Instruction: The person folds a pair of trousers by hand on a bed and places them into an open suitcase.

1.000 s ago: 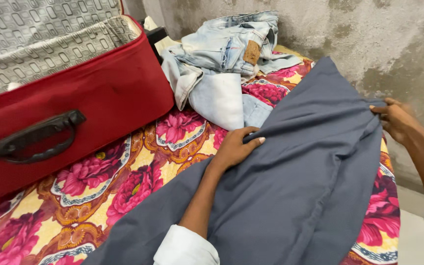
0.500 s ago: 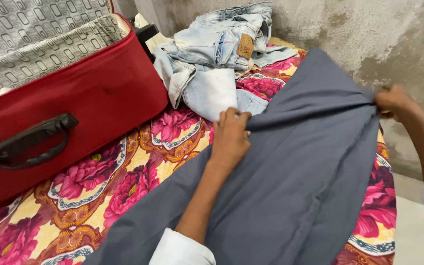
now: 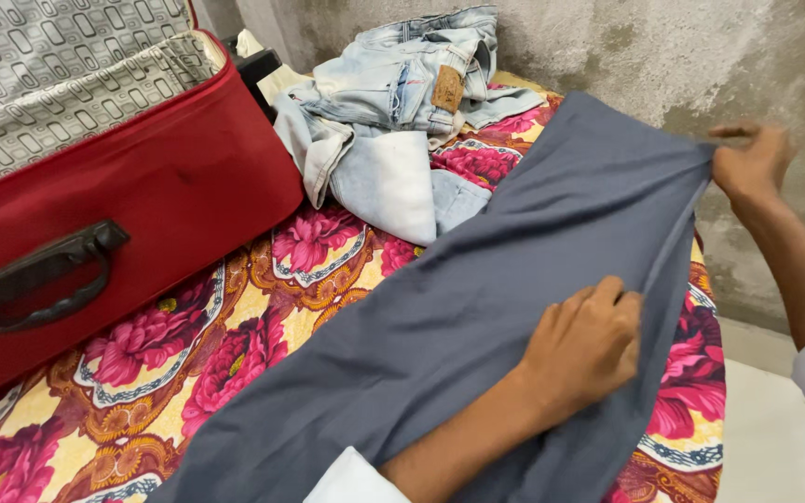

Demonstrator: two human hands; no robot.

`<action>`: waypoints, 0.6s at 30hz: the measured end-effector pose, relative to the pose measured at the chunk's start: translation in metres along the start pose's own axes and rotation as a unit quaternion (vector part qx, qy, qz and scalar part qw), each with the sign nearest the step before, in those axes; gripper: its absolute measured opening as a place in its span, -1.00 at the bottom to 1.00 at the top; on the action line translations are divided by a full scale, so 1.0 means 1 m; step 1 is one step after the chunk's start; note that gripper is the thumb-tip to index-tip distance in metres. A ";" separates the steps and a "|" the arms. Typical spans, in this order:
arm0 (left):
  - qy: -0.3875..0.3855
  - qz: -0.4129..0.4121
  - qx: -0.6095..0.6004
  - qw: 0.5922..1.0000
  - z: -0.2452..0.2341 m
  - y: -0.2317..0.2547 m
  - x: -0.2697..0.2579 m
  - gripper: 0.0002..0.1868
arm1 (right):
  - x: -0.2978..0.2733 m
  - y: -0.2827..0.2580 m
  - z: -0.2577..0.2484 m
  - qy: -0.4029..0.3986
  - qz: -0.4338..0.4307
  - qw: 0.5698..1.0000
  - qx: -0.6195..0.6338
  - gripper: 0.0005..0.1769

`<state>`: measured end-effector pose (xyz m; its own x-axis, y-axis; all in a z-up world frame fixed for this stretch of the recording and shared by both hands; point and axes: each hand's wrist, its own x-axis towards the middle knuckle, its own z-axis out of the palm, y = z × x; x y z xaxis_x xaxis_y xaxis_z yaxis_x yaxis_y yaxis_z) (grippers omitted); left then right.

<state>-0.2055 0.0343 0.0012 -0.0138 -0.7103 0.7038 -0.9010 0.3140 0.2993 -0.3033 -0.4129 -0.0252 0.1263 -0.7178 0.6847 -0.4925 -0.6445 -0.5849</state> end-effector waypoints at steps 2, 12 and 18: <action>0.027 0.002 -0.084 0.996 -0.002 0.009 0.000 -0.84 | -0.001 -0.002 -0.002 0.014 -0.028 1.000 0.001 -0.62; -0.114 0.006 -0.058 0.992 0.003 0.024 -0.006 -0.75 | -0.024 -0.002 -0.010 -0.160 0.097 0.969 -0.161 -0.69; 0.063 0.034 0.126 0.989 -0.035 -0.034 0.023 -0.62 | -0.021 -0.073 0.008 -0.162 -0.170 0.961 -0.145 -0.44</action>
<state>-0.1600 0.0293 0.0303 -0.0379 -0.6035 0.7965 -0.9794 0.1805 0.0902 -0.2636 -0.3529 -0.0003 0.5602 -0.5537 0.6161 -0.5886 -0.7894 -0.1743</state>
